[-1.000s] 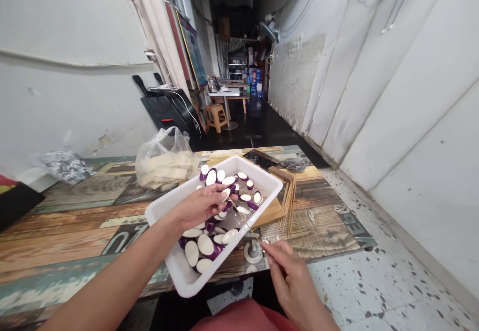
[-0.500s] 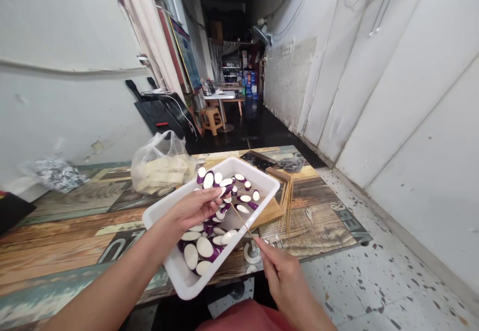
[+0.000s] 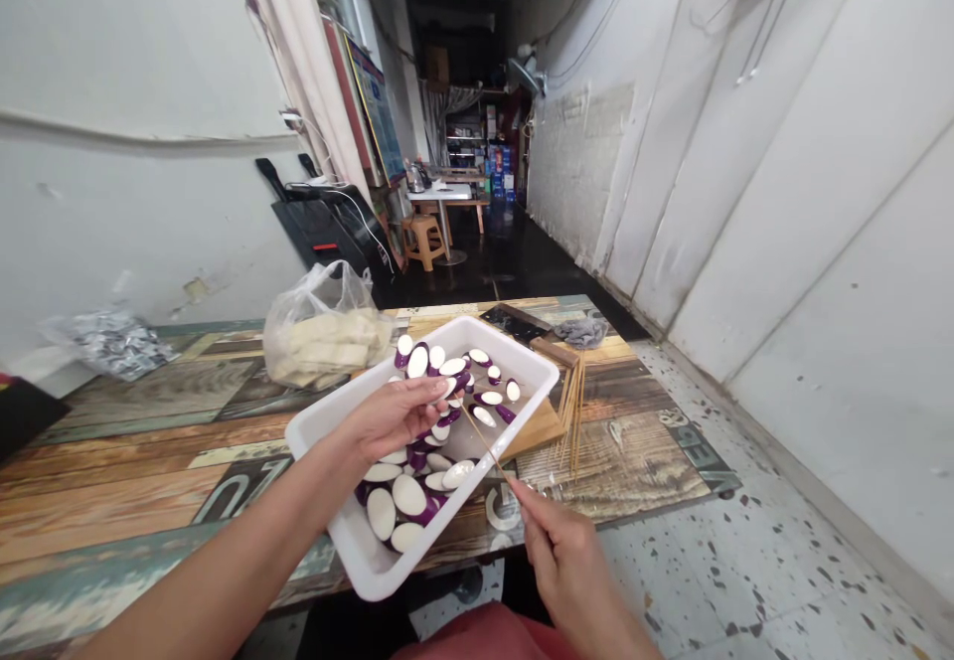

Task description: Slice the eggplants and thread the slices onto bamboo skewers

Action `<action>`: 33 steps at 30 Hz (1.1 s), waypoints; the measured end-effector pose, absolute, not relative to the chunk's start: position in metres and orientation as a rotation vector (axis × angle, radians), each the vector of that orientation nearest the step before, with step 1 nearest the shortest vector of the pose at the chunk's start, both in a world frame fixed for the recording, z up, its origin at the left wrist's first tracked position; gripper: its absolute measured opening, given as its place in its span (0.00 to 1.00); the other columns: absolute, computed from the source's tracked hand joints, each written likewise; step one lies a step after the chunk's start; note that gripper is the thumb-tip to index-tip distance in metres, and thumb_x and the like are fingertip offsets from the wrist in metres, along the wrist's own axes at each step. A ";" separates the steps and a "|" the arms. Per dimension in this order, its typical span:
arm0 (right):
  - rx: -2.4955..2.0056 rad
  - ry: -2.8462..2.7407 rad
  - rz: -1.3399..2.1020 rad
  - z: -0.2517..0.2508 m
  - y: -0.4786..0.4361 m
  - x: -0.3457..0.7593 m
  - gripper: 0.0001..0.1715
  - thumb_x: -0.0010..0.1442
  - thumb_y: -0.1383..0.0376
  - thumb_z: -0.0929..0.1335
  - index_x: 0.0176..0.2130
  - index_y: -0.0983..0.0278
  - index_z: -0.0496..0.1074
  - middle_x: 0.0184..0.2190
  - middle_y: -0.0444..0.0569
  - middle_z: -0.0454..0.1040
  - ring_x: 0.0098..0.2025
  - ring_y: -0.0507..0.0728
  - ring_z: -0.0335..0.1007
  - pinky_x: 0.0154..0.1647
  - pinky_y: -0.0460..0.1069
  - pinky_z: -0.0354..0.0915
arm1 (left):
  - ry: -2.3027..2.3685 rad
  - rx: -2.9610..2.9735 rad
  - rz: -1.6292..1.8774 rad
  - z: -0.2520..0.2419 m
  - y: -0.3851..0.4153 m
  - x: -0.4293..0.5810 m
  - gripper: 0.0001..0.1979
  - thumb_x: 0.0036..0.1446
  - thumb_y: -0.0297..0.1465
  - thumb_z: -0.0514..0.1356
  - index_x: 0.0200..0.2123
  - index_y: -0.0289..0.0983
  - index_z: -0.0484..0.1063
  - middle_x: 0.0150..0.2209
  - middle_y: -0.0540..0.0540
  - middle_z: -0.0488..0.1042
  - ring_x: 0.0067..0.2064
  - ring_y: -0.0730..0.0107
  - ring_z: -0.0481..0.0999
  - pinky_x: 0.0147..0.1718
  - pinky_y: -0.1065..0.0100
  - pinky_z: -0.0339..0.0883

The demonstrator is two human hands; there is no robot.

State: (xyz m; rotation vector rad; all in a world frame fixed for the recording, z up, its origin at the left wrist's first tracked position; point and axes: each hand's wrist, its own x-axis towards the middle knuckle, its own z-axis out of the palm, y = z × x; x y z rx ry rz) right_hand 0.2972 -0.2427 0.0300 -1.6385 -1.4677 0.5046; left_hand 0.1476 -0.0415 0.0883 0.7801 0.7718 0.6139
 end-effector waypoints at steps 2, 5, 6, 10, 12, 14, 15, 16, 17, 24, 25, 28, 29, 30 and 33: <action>-1.625 -1.438 0.544 0.029 -0.242 0.296 0.22 0.62 0.63 0.58 0.52 0.65 0.68 0.20 0.44 0.68 0.21 0.50 0.60 0.24 0.44 0.61 | 0.767 0.772 0.600 0.087 -0.041 0.148 0.02 0.51 0.19 0.58 0.30 0.28 0.71 0.25 0.45 0.70 0.23 0.81 0.70 0.18 0.83 0.64; -1.594 -1.373 0.606 0.026 -0.241 0.293 0.22 0.62 0.62 0.58 0.51 0.66 0.69 0.19 0.43 0.65 0.20 0.50 0.58 0.22 0.43 0.59 | 0.746 0.762 0.587 0.086 -0.041 0.147 0.02 0.51 0.19 0.59 0.30 0.28 0.71 0.26 0.45 0.70 0.23 0.81 0.69 0.18 0.83 0.63; -1.585 -1.348 0.625 0.025 -0.241 0.291 0.22 0.62 0.62 0.58 0.51 0.66 0.69 0.19 0.43 0.64 0.20 0.50 0.57 0.22 0.43 0.58 | 0.739 0.760 0.585 0.085 -0.041 0.147 0.02 0.51 0.19 0.59 0.29 0.28 0.71 0.26 0.45 0.70 0.23 0.82 0.69 0.18 0.83 0.63; -1.576 -1.259 0.696 0.022 -0.239 0.287 0.23 0.62 0.59 0.59 0.50 0.68 0.69 0.18 0.42 0.61 0.20 0.49 0.55 0.21 0.43 0.57 | 0.731 0.760 0.568 0.088 -0.043 0.147 0.03 0.51 0.19 0.58 0.29 0.28 0.71 0.27 0.44 0.70 0.23 0.82 0.68 0.18 0.83 0.62; -1.563 -1.216 0.735 0.020 -0.237 0.286 0.23 0.62 0.59 0.59 0.50 0.68 0.70 0.17 0.42 0.60 0.20 0.49 0.54 0.21 0.43 0.56 | 0.726 0.767 0.552 0.090 -0.045 0.148 0.03 0.51 0.19 0.58 0.30 0.27 0.72 0.27 0.43 0.71 0.23 0.83 0.67 0.18 0.84 0.62; -1.538 -1.161 0.774 0.017 -0.235 0.285 0.23 0.61 0.58 0.60 0.50 0.69 0.70 0.17 0.42 0.59 0.20 0.49 0.54 0.20 0.43 0.55 | 0.710 0.782 0.541 0.091 -0.047 0.148 0.03 0.51 0.20 0.59 0.30 0.27 0.72 0.28 0.43 0.71 0.22 0.84 0.66 0.17 0.84 0.61; -1.521 -1.134 0.786 0.015 -0.234 0.285 0.23 0.61 0.58 0.60 0.49 0.69 0.70 0.17 0.42 0.60 0.20 0.49 0.54 0.20 0.43 0.55 | 0.701 0.791 0.538 0.091 -0.048 0.148 0.02 0.51 0.20 0.59 0.30 0.27 0.72 0.29 0.42 0.71 0.22 0.84 0.66 0.17 0.84 0.61; -1.503 -1.107 0.797 0.013 -0.233 0.284 0.23 0.61 0.58 0.60 0.49 0.68 0.71 0.18 0.42 0.60 0.20 0.49 0.54 0.20 0.43 0.55 | 0.693 0.799 0.538 0.091 -0.048 0.148 0.02 0.50 0.20 0.59 0.29 0.27 0.73 0.29 0.42 0.71 0.22 0.84 0.66 0.18 0.84 0.61; -1.485 -1.081 0.807 0.012 -0.232 0.284 0.23 0.60 0.58 0.61 0.49 0.68 0.71 0.18 0.42 0.61 0.20 0.49 0.54 0.20 0.43 0.55 | 0.686 0.807 0.539 0.090 -0.048 0.148 0.02 0.50 0.21 0.60 0.29 0.27 0.73 0.29 0.43 0.71 0.23 0.84 0.66 0.18 0.84 0.61; -1.410 -0.915 0.923 0.022 -0.221 0.277 0.24 0.57 0.55 0.64 0.47 0.68 0.71 0.18 0.41 0.62 0.17 0.47 0.53 0.14 0.41 0.52 | 0.693 0.951 0.437 0.088 -0.058 0.152 0.07 0.45 0.27 0.65 0.29 0.29 0.74 0.24 0.47 0.69 0.22 0.85 0.64 0.18 0.83 0.57; -1.407 -0.903 0.940 0.028 -0.218 0.277 0.24 0.57 0.54 0.64 0.47 0.68 0.70 0.16 0.40 0.60 0.15 0.46 0.51 0.12 0.41 0.49 | 0.696 1.010 0.410 0.089 -0.063 0.154 0.08 0.45 0.29 0.65 0.29 0.29 0.74 0.22 0.48 0.68 0.22 0.84 0.64 0.18 0.82 0.56; -1.363 -0.874 0.967 0.043 -0.208 0.276 0.23 0.57 0.54 0.64 0.45 0.68 0.69 0.15 0.36 0.56 0.12 0.44 0.47 0.10 0.40 0.44 | 0.693 1.244 0.345 0.094 -0.079 0.160 0.12 0.44 0.35 0.65 0.29 0.29 0.74 0.19 0.50 0.66 0.21 0.81 0.63 0.18 0.78 0.53; -1.344 -0.862 0.962 0.048 -0.205 0.276 0.22 0.57 0.54 0.64 0.44 0.67 0.69 0.15 0.35 0.56 0.11 0.44 0.46 0.10 0.40 0.44 | 0.685 1.323 0.327 0.096 -0.083 0.162 0.13 0.45 0.36 0.64 0.29 0.30 0.75 0.18 0.50 0.65 0.20 0.80 0.63 0.18 0.77 0.52; -1.328 -0.848 0.959 0.051 -0.202 0.278 0.21 0.56 0.54 0.65 0.43 0.67 0.68 0.15 0.35 0.56 0.11 0.43 0.47 0.10 0.39 0.45 | 0.683 1.398 0.319 0.098 -0.085 0.163 0.14 0.46 0.38 0.62 0.30 0.31 0.75 0.17 0.51 0.65 0.20 0.79 0.62 0.19 0.76 0.52; -1.302 -0.784 0.925 0.059 -0.198 0.286 0.19 0.55 0.54 0.66 0.41 0.66 0.68 0.15 0.35 0.57 0.12 0.43 0.48 0.10 0.39 0.46 | 0.787 1.673 0.408 0.101 -0.080 0.163 0.15 0.53 0.39 0.55 0.33 0.34 0.76 0.19 0.50 0.67 0.21 0.76 0.63 0.22 0.74 0.54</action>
